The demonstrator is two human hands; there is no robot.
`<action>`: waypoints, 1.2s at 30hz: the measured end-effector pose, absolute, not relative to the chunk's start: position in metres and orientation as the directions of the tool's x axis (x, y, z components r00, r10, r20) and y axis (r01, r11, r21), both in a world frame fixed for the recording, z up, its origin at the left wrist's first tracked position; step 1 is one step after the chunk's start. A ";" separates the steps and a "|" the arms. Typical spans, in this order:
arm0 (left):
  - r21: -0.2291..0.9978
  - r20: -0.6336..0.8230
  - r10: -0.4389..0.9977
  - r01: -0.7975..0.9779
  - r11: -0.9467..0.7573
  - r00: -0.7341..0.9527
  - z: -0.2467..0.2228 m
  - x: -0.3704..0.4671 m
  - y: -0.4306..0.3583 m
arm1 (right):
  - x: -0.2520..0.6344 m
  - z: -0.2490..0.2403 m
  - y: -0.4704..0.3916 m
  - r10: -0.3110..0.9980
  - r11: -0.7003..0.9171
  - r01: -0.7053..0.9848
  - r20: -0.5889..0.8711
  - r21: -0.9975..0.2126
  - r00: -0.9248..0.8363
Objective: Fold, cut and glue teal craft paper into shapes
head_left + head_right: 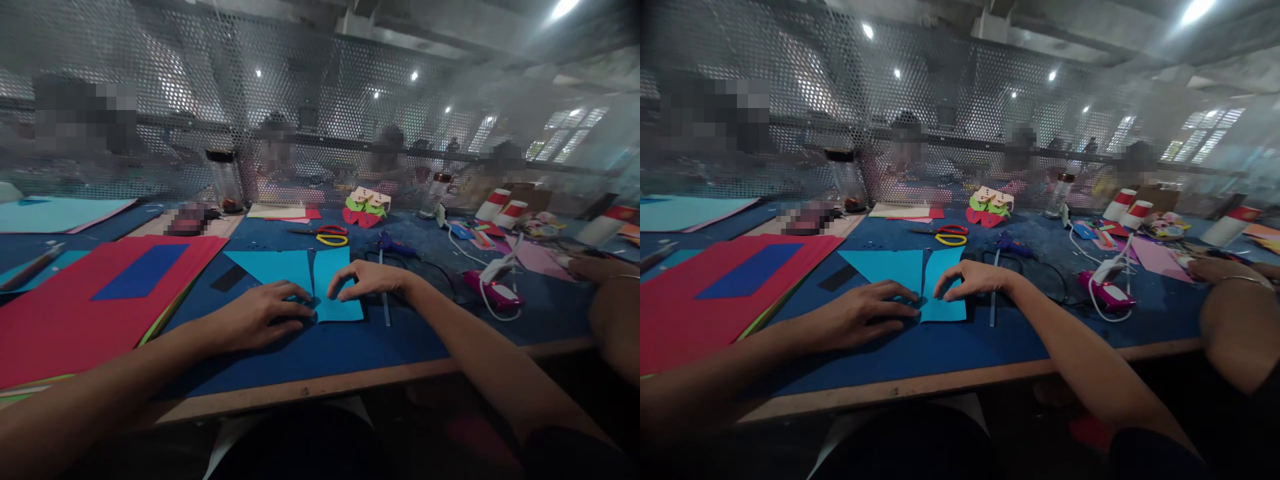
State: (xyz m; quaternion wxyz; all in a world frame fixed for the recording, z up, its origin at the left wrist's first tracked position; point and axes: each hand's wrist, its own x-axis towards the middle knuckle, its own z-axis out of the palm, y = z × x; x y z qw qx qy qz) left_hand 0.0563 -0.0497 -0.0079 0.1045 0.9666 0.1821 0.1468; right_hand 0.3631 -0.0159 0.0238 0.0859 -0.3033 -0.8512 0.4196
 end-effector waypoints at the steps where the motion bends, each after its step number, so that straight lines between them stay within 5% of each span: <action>1: 0.260 0.247 0.382 0.319 -0.912 0.891 -0.008 0.056 -0.050 | 0.363 0.024 -0.015 0.585 0.467 0.446 -0.111 -0.764 -0.803; 36: 0.328 0.194 0.398 0.323 -0.888 0.897 0.001 0.052 -0.054 | 0.367 0.031 -0.020 0.521 0.463 0.463 -0.190 -0.756 -0.832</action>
